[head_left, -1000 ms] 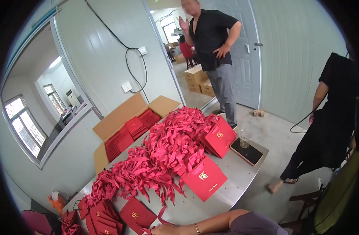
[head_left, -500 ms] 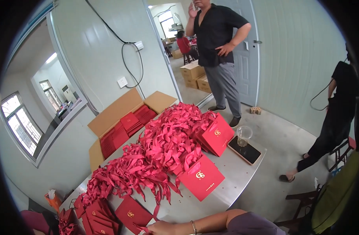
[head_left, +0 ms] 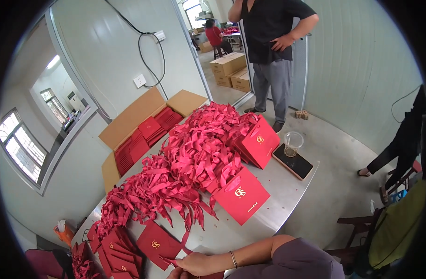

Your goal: The person assembles small paper gift bags by threading ribbon handles through slits in the folded bags by hand, then gathers and arranges the finished bags and paper envelopes on the table.

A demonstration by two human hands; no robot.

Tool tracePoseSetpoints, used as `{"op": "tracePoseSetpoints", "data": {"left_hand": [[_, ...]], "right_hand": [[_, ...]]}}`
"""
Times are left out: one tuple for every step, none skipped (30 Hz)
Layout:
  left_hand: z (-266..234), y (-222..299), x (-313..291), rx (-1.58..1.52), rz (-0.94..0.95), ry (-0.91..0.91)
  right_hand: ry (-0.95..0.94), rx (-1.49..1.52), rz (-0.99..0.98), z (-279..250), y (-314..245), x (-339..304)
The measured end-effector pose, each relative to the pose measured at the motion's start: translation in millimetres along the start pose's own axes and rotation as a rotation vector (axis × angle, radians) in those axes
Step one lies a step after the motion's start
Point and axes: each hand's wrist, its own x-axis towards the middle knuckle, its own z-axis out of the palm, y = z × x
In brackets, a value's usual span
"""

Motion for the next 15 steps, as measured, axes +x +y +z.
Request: {"op": "tracePoseSetpoints", "data": {"left_hand": [[-5,-10,3,-0.079,-0.054,-0.044],[-8,-14,5,-0.159,-0.110,-0.087],[-10,-14,7,-0.340,-0.142,-0.108],[-12,-18,13,-0.391,-0.161,-0.168],[-15,-25,20,-0.440,-0.183,-0.229],[-16,-33,26,-0.411,-0.196,-0.282],[-14,-41,29,-0.410,-0.202,-0.282],[-12,-45,34,-0.478,-0.225,-0.324],[-12,-47,36,-0.546,-0.248,-0.365],[-17,-49,40,-0.544,-0.252,-0.367],[-24,-38,48,-0.460,-0.321,-0.432],[-31,-32,53,-0.376,-0.392,-0.490],[-36,-34,58,-0.265,-0.301,-0.571],[-35,-31,61,-0.263,-0.305,-0.572],[-34,-28,63,-0.224,-0.217,-0.582]], "right_hand": [[-0.061,-0.146,0.009,-4,-3,1],[-0.065,-0.144,0.011,-6,-2,0],[-0.066,-0.159,-0.005,-8,-1,0],[-0.067,-0.174,-0.020,-9,2,0],[-0.049,-0.148,-0.017,-8,3,0],[-0.052,-0.144,-0.015,-6,5,0],[-0.048,-0.167,-0.047,-4,8,-1],[-0.043,-0.190,-0.079,-4,9,0],[-0.043,-0.186,-0.077,-4,10,0],[-0.042,-0.182,-0.079,-4,10,-1],[-0.038,-0.176,-0.075,-5,11,-1],[-0.040,-0.169,-0.073,-6,9,-1],[-0.034,-0.121,-0.079,-8,7,-1],[-0.027,-0.074,-0.086,-9,7,-1],[-0.027,-0.070,-0.085,-8,8,-2]]}}
